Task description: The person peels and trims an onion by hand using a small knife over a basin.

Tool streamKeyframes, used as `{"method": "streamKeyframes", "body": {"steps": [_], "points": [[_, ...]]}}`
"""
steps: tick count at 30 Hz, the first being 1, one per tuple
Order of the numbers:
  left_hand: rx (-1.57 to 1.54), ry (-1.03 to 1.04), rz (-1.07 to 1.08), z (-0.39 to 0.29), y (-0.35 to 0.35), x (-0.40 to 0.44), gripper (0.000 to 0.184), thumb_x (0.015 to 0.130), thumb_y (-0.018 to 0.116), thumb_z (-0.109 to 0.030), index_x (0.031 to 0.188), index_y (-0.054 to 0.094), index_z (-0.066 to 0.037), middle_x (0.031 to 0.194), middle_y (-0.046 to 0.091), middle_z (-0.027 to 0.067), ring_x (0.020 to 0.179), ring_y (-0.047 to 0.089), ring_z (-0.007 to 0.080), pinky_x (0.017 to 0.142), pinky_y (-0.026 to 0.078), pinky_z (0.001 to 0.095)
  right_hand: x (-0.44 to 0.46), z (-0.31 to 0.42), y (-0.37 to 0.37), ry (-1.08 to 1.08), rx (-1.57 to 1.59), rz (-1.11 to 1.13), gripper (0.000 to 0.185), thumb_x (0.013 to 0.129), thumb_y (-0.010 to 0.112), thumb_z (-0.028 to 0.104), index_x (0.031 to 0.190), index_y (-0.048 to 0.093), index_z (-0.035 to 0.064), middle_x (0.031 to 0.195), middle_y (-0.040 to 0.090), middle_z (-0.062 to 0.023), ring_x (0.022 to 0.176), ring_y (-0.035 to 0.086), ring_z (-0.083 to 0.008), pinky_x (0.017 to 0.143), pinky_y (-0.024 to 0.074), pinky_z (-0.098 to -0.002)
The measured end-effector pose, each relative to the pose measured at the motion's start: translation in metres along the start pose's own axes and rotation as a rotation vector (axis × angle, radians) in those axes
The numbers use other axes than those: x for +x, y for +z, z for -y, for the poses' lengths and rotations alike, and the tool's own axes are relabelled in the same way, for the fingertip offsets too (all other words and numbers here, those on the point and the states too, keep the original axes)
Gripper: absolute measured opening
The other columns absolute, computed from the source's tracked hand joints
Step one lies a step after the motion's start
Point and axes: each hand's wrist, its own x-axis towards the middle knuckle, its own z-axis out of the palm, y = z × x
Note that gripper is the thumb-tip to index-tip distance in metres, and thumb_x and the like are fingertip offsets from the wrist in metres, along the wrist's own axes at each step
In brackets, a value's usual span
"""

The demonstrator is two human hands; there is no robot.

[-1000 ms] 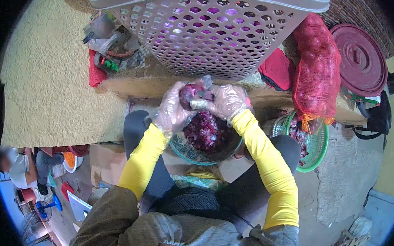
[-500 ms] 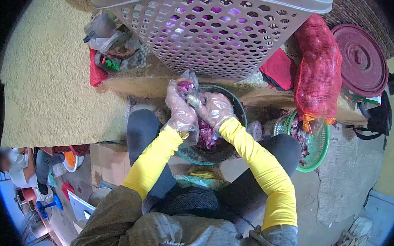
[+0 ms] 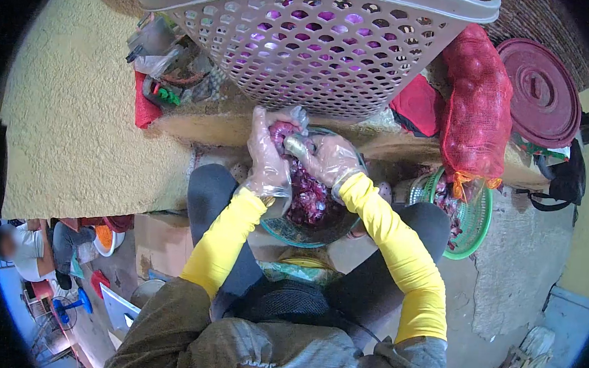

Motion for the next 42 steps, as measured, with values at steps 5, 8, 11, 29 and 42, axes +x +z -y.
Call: {"method": "streamKeyframes", "body": {"steps": [5,8,11,29,42], "points": [[0.179,0.262,0.039,-0.011,0.009,-0.013,0.058,0.104,0.029,-0.051,0.097,0.06,-0.003,0.096,0.065,0.0116,0.086,0.062,0.0215,0.083,0.051,0.0375,-0.002,0.003,0.003,0.052,0.131,0.035,0.054,0.096,0.054,0.051,0.09,0.071,-0.0007,0.077,0.065,-0.0257,0.066,0.063,-0.0361,0.071,0.0492,-0.0427],[0.106,0.38,0.104,-0.007,0.013,-0.012,0.061,0.103,0.028,-0.054,0.106,0.06,-0.003,0.103,0.064,0.0111,0.095,0.061,0.0202,0.088,0.05,0.0364,-0.001,-0.002,0.002,0.112,0.26,0.102,0.053,0.097,0.054,0.048,0.091,0.07,-0.0014,0.073,0.063,-0.0236,0.06,0.056,-0.0263,0.07,0.049,-0.0413],[-0.147,-0.017,0.166,-0.008,0.014,-0.009,0.068,0.1,0.03,-0.062,0.11,0.061,-0.002,0.105,0.066,0.0131,0.098,0.064,0.0241,0.089,0.054,0.0397,0.0,-0.003,-0.007,-0.005,0.155,-0.024,0.064,0.091,0.052,0.063,0.093,0.071,0.0025,0.077,0.065,-0.0264,0.077,0.066,-0.0422,0.071,0.0497,-0.0467],[0.076,0.264,-0.111,-0.014,0.019,-0.02,0.06,0.103,0.025,-0.056,0.095,0.059,-0.007,0.09,0.063,0.0084,0.086,0.057,0.0185,0.082,0.047,0.035,0.002,-0.006,0.03,0.057,0.322,0.035,0.06,0.1,0.046,0.051,0.094,0.069,-0.004,0.078,0.065,-0.0222,0.066,0.055,-0.0272,0.07,0.0464,-0.0412],[-0.384,-0.307,-0.051,-0.023,-0.002,0.009,0.068,0.095,0.036,-0.068,0.098,0.058,-0.004,0.108,0.067,0.0187,0.1,0.066,0.0337,0.091,0.054,0.0517,-0.002,-0.006,-0.026,-0.017,-0.023,-0.051,0.058,0.093,0.048,0.061,0.094,0.074,0.0086,0.078,0.067,-0.0229,0.079,0.067,-0.0404,0.072,0.0512,-0.0481]]}}
